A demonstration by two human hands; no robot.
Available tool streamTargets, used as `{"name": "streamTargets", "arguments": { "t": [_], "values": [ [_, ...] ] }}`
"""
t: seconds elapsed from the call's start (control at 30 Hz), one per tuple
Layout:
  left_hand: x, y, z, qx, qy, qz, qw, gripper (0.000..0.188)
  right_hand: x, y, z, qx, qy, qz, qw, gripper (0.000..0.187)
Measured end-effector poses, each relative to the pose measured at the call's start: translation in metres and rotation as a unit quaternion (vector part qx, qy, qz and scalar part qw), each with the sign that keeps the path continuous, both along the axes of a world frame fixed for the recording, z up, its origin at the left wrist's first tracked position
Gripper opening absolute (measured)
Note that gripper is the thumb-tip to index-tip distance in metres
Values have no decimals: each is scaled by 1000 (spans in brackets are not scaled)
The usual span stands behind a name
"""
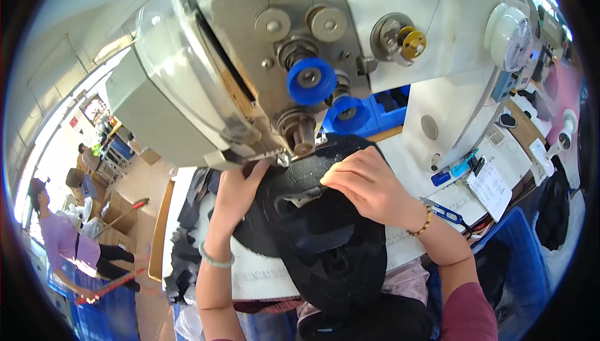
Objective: The person stitches shoe fabric pieces using an industrial sewing machine, trims loose threads using thread snips by hand, and aligns fabric components together around the machine needle to stitch them.
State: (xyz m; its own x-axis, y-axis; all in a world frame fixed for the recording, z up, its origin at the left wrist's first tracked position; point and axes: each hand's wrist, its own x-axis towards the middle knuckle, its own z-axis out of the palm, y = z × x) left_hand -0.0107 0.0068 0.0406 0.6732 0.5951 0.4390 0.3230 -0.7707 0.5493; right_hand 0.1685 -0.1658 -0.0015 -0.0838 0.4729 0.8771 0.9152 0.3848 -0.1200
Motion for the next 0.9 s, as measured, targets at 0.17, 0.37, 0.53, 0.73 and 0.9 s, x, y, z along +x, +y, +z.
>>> {"name": "streamTargets", "arguments": {
  "t": [0.17, 0.37, 0.53, 0.73, 0.9],
  "values": [
    [-54, -67, -49, -296, -140, -5, 945, 13, -15, -48, 22, -92, -125, 68, 985, 19],
    [-55, -78, -121, -172, -40, 109, 978, 20, -47, -65, -71, -284, -126, 6, 951, 29],
    [-56, -87, -118, 173, 57, 96, 979, 25, -16, -116, -84, -228, 29, -184, 956, 27],
    [-31, -115, -113, -3, 16, -29, 999, 27, 33, -161, -131, -240, 28, -446, 862, 22],
    [-18, -103, -116, 32, 35, -42, 998, 22, 38, -147, -131, -174, 90, -422, 885, 18]
  ]
}}
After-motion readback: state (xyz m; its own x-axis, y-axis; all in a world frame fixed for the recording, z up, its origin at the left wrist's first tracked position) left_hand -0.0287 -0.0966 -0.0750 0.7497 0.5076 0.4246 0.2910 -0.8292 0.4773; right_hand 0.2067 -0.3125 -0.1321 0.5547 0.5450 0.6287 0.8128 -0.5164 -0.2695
